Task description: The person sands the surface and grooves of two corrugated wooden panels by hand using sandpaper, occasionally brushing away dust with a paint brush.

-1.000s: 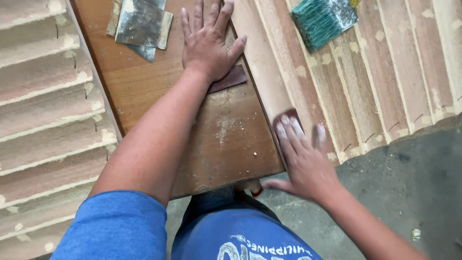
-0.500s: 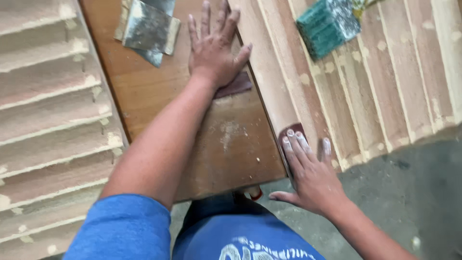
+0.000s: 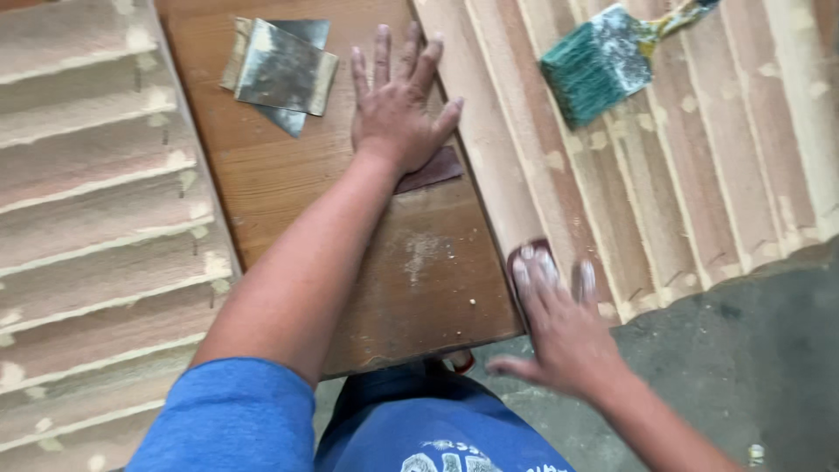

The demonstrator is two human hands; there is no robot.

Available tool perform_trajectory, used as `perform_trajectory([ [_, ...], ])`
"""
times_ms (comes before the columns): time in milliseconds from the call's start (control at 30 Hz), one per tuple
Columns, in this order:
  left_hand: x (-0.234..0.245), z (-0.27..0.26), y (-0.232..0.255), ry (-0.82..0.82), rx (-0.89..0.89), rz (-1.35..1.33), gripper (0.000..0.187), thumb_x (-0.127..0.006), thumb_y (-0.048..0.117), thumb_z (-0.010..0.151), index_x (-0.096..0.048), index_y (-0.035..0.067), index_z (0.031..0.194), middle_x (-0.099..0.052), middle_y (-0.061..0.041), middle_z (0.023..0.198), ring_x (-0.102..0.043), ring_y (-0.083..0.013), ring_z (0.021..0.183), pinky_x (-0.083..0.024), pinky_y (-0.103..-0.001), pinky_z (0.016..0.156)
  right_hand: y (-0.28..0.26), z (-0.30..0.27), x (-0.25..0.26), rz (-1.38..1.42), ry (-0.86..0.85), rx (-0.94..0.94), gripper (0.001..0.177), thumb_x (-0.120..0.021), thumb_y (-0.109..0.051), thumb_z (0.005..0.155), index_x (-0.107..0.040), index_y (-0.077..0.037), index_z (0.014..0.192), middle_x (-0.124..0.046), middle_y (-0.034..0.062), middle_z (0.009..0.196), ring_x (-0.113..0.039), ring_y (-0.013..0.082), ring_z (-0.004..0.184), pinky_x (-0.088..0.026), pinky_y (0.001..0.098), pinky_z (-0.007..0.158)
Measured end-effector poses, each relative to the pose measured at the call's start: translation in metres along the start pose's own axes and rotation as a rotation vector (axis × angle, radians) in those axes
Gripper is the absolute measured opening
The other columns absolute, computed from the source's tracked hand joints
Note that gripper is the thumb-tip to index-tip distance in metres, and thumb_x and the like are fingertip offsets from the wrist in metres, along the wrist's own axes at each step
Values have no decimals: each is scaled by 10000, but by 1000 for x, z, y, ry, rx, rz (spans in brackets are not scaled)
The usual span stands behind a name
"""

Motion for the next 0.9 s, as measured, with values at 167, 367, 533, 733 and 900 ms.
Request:
perform_trajectory([
  [167,-9,-4,5,-43,-4,-23,764,-362,657,961,-276,272,1616,-125,-52,1700,-14,-372,1549,40,-650,1221,19,117,43,249,-187,-65,1388,-444,-993,761,2,4,1617,-2,171,1701,10,289,1556,64,608,1191],
  [367,-13,-7,4,44,-27,-66,740,-466,615,930,-375,245,1565,-230,-80,1676,-97,-416,1531,-9,-675,1195,-1,-5,9,-264,27,20,1571,-302,-1214,656,2,-44,1659,-8,104,1719,-12,233,1571,58,552,1270],
  [533,-12,-5,2,23,-16,-63,759,-491,618,922,-366,245,1572,-216,-90,1679,-75,-421,1534,20,-668,1198,8,49,26,25,-48,9,1404,-406,-1066,759,-37,-37,1640,-60,115,1691,-27,264,1548,87,539,1245],
  [733,-8,-2,6,32,-21,-65,746,-452,620,930,-357,256,1575,-224,-70,1681,-77,-401,1536,8,-658,1198,21,73,31,-146,-26,-13,1484,-297,-1182,723,-20,-57,1650,-37,99,1710,-13,234,1566,93,558,1241],
  [900,-8,-1,2,31,-19,-76,749,-505,598,918,-379,239,1562,-207,-69,1680,-74,-407,1535,3,-671,1197,-2,-11,10,-98,-8,43,1445,-310,-1109,709,-9,-52,1648,-41,101,1697,-7,243,1562,102,528,1280],
])
Point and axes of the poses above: each hand's wrist, its own z-axis towards the middle knuckle, its own x-axis out of the back of the hand, y = z × x, the point moved 4 cm from there along z, towards the middle knuckle
